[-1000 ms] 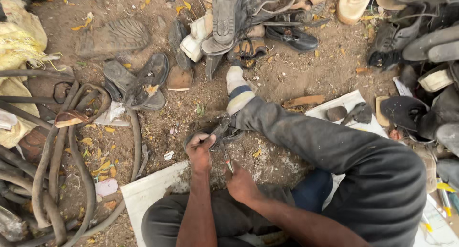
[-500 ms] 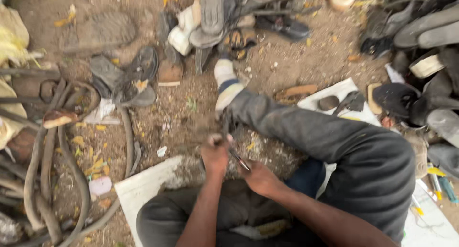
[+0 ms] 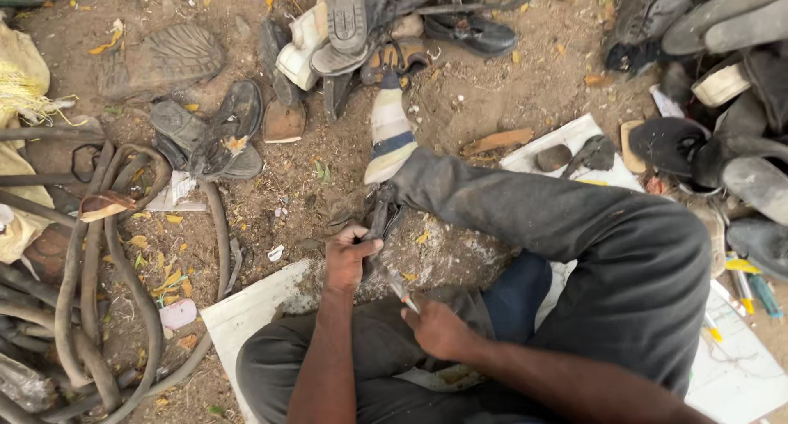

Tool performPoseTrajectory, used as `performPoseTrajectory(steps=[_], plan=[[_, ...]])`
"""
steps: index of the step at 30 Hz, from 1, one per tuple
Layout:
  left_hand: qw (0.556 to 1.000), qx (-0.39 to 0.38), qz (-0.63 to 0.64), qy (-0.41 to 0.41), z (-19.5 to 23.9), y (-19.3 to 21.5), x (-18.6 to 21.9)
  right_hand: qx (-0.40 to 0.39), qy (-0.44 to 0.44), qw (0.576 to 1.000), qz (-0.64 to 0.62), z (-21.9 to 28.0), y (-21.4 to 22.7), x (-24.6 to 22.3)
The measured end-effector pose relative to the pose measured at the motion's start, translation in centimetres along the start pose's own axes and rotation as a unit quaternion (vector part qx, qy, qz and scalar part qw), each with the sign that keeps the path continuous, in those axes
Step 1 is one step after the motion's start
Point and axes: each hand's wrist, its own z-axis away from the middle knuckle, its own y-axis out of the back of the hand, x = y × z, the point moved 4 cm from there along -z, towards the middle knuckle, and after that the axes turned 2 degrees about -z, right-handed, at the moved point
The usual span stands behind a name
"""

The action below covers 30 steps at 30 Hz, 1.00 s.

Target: The person sits on the ground and uses a knife to cut and scrape the sole and edges of a black shoe. They then pick up a white shoe and continue cutting and scraping its sole and edges with the same knife.

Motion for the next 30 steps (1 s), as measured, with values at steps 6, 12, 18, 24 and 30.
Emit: performPoseTrajectory(steps=[6, 12, 18, 24, 30], plan=[[0.996, 0.047, 0.073, 0.021, 0.0, 1.4, -2.7, 0.042, 0.005, 0.999, -0.025, -1.3, -0.1, -2.2], [0.994, 0.054, 0.095, 0.001, -0.3, -0.7, 1.7, 0.005, 0.115, 0.993, -0.027, 2.6, -3.7, -0.7], [0.915, 0.124, -0.381, -0.038, 2.3, -3.6, 5.2, -0.136, 0.012, 0.984, 0.112, 1.9, -1.6, 2.3], [0.882, 0.209, -0.379, -0.185, 1.8, -3.5, 4.6, 0.083, 0.125, 0.953, 0.265, 2.8, 8.9, 0.9], [0.984, 0.155, -0.048, -0.069, 1.8, -0.8, 1.2, 0.09, 0.057, 0.978, 0.18, -2.3, 9.1, -2.1]])
